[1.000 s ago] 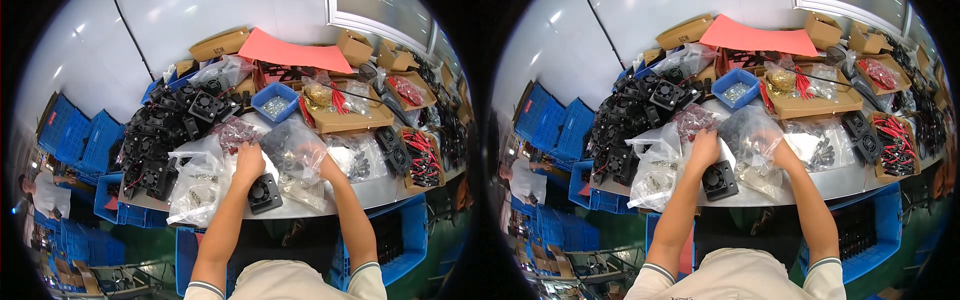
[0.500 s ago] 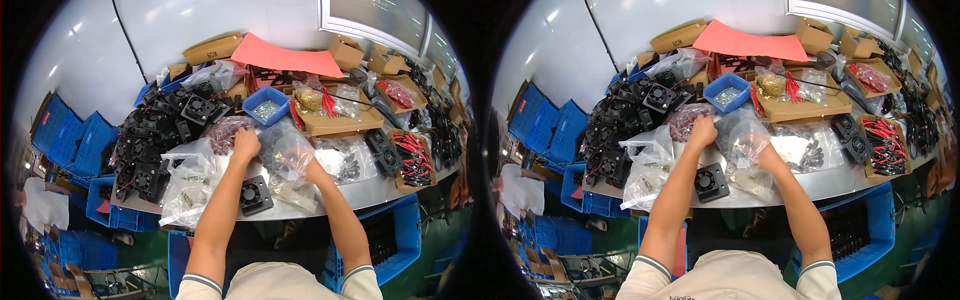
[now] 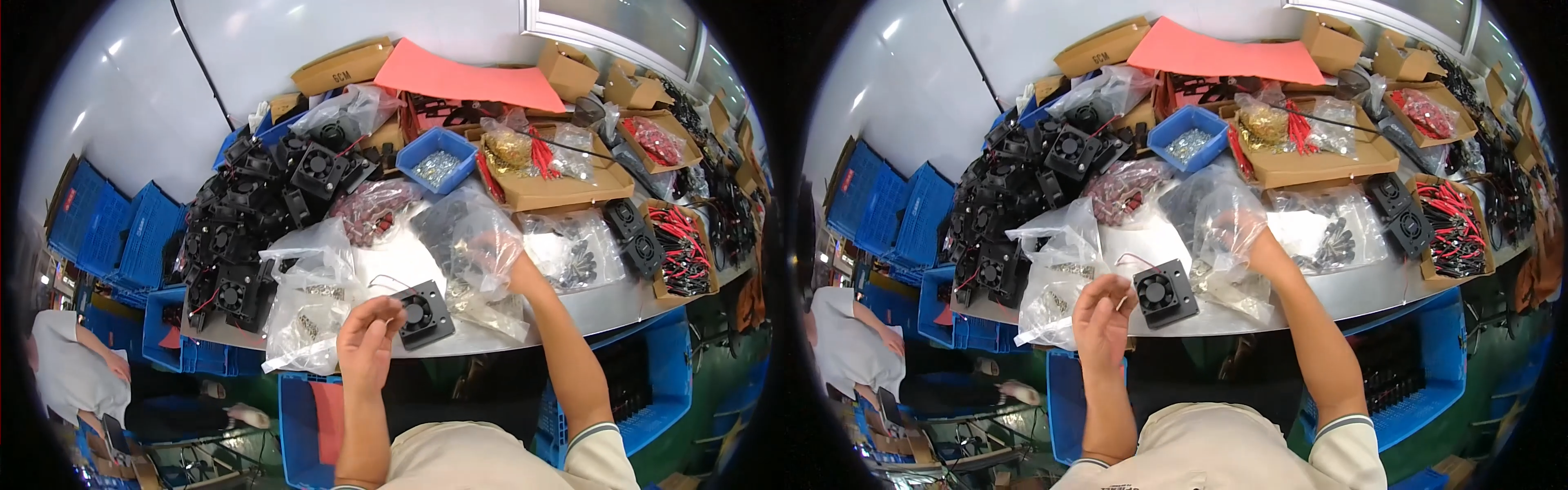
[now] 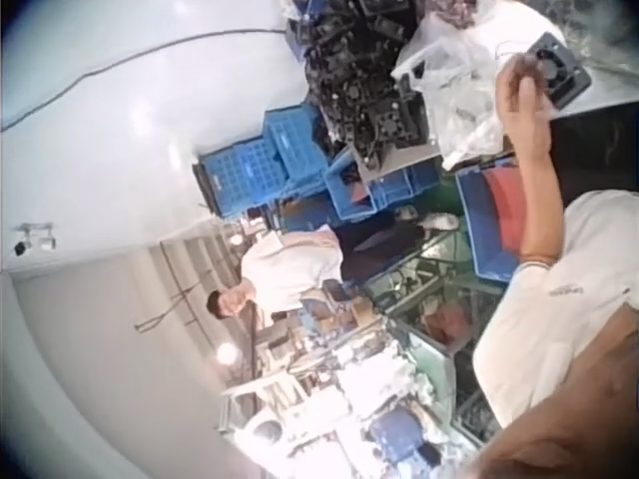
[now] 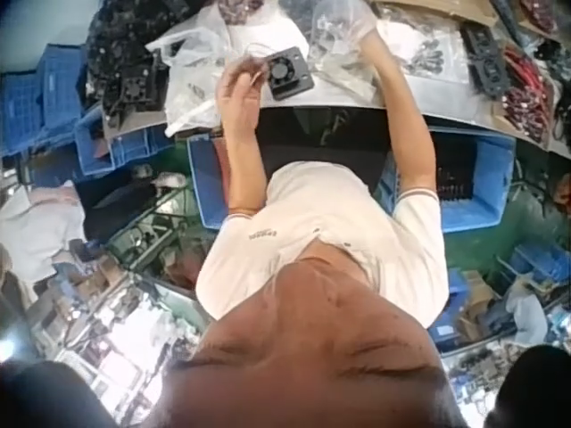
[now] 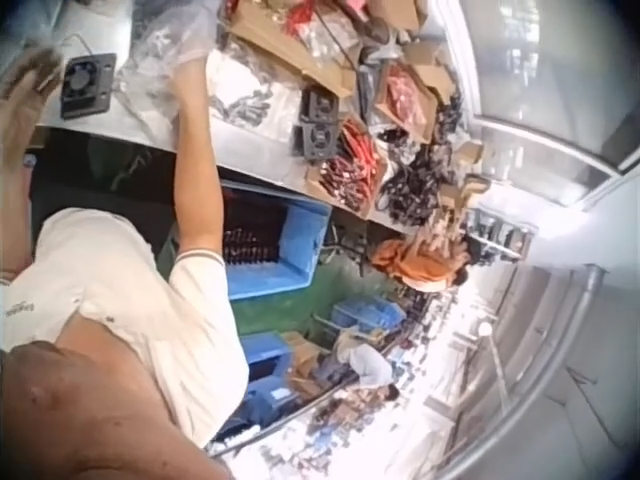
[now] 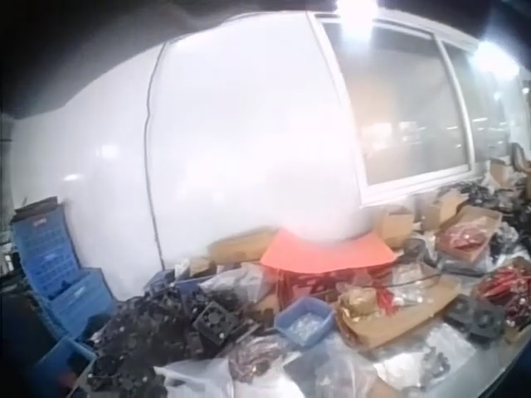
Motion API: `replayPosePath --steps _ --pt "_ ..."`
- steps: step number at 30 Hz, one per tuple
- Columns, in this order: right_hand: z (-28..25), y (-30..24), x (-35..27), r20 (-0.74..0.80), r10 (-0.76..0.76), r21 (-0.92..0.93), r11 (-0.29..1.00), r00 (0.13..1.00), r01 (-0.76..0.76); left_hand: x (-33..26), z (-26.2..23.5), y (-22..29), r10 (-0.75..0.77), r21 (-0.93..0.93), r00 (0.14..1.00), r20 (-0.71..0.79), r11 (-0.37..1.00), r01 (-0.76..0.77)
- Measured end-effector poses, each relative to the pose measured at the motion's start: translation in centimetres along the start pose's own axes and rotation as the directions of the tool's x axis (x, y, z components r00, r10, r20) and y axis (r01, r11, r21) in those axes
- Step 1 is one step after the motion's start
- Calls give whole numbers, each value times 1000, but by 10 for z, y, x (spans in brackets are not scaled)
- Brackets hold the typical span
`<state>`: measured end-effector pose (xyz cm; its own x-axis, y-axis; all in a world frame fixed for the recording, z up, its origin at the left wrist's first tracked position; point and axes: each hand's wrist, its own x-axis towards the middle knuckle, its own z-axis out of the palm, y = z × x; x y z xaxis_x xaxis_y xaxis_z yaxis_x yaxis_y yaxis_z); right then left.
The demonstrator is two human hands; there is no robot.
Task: Assembling small electronic cooling fans by manually inserting metal pins or screws into the housing at a factory workbench.
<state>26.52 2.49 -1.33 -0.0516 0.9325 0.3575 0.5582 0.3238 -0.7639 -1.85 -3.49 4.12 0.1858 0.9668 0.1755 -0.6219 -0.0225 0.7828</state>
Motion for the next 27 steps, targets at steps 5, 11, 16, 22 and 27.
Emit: replayPosePath --steps 5,11,16,22,27 --pt "-5 -10 4 45 -45 -37 998 998 47 -21 -17 -23 116 281 992 57 951 -127" --pt "-5 -9 0 41 -2 -36 999 999 3 -16 -15 -27 61 564 995 84 820 -98" --pt "-2 -7 -3 14 25 -50 998 1000 -24 -23 0 -19 104 528 987 119 836 -151" --pt "2 -4 -1 -4 6 -4 1000 1000 -6 -33 21 -16 39 614 970 242 768 -184" --pt "2 0 -3 -27 64 25 998 998 -63 -22 29 -11 6 692 904 427 641 -332"
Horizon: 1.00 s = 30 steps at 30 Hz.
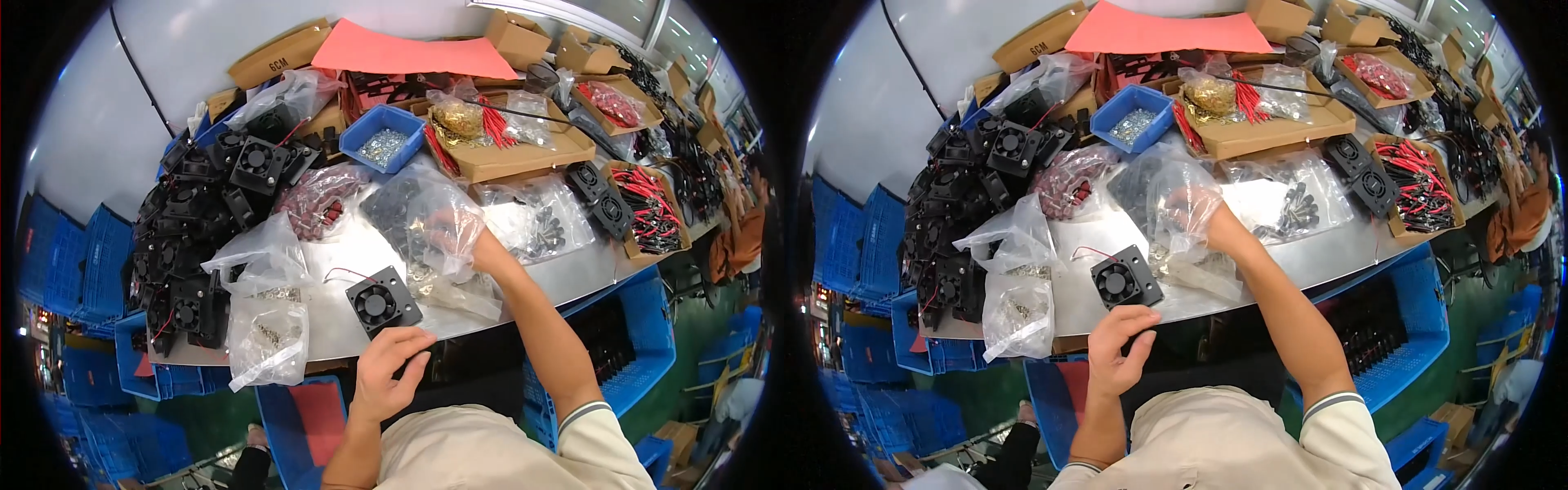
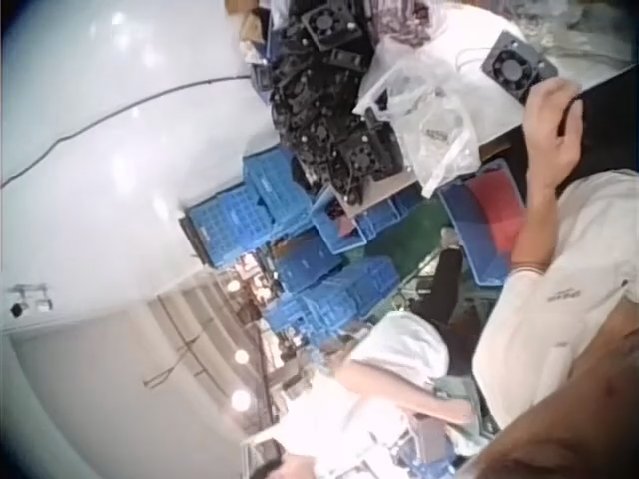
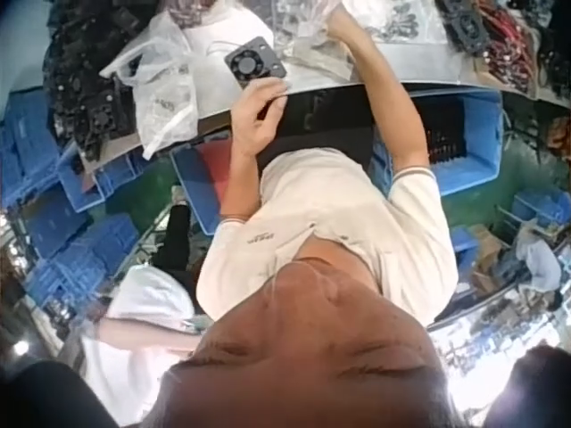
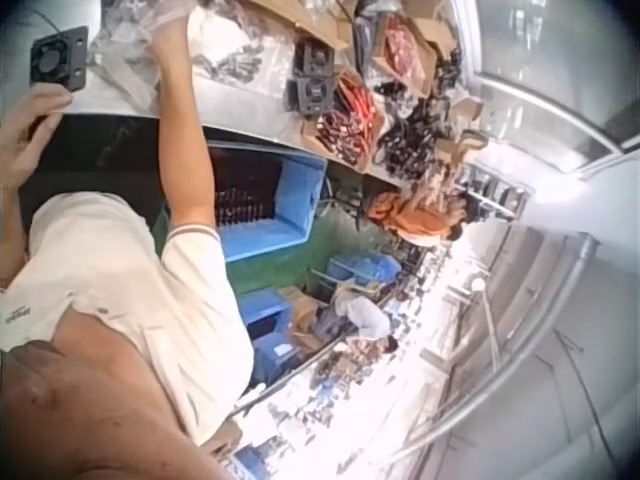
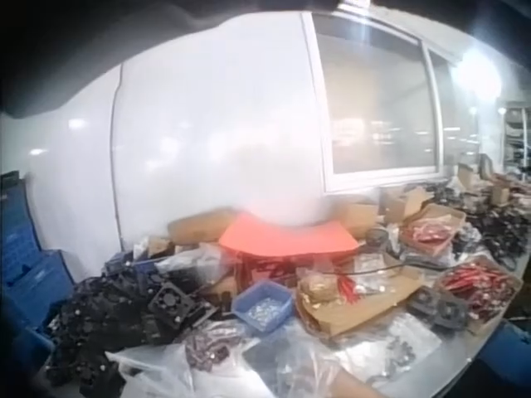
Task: Assembling small electronic cooling fans by manually inserting metal pins or screws into the housing at a factory workbench.
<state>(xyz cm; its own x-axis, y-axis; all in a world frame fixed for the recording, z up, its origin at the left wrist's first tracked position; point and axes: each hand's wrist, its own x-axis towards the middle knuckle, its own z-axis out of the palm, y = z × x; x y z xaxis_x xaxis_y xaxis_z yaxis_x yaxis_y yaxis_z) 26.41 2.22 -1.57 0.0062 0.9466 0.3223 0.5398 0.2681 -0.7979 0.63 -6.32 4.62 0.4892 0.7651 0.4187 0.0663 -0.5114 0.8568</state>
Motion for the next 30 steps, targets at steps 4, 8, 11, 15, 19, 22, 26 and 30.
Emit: replayPosePath --steps 4,8,11,15,19,22,26,30 --pt "1 -2 -2 -20 -45 34 998 999 46 3 -7 -5 142 130 973 182 977 -167" --pt "1 -3 -3 -21 -40 -20 999 999 39 4 -17 -17 184 264 958 222 934 -240" --pt "1 5 -1 25 -48 -89 995 999 50 1 -23 -32 151 376 987 58 912 -161" --pt "-2 -10 -1 97 -36 -74 996 995 43 6 -35 -56 96 491 978 -186 871 8" --pt "-8 -16 -2 20 39 -15 999 999 -39 10 -33 -74 -25 359 939 -343 920 156" --pt "-12 -34 -2 31 147 -27 989 989 -146 7 -31 -77 -72 280 912 -405 939 198" --pt "-8 -36 -5 47 238 105 965 970 -242 7 -33 -74 -136 210 894 -428 947 244" --pt "-3 -32 -7 39 226 157 961 973 -230 7 -39 -78 -112 235 924 -366 949 208"
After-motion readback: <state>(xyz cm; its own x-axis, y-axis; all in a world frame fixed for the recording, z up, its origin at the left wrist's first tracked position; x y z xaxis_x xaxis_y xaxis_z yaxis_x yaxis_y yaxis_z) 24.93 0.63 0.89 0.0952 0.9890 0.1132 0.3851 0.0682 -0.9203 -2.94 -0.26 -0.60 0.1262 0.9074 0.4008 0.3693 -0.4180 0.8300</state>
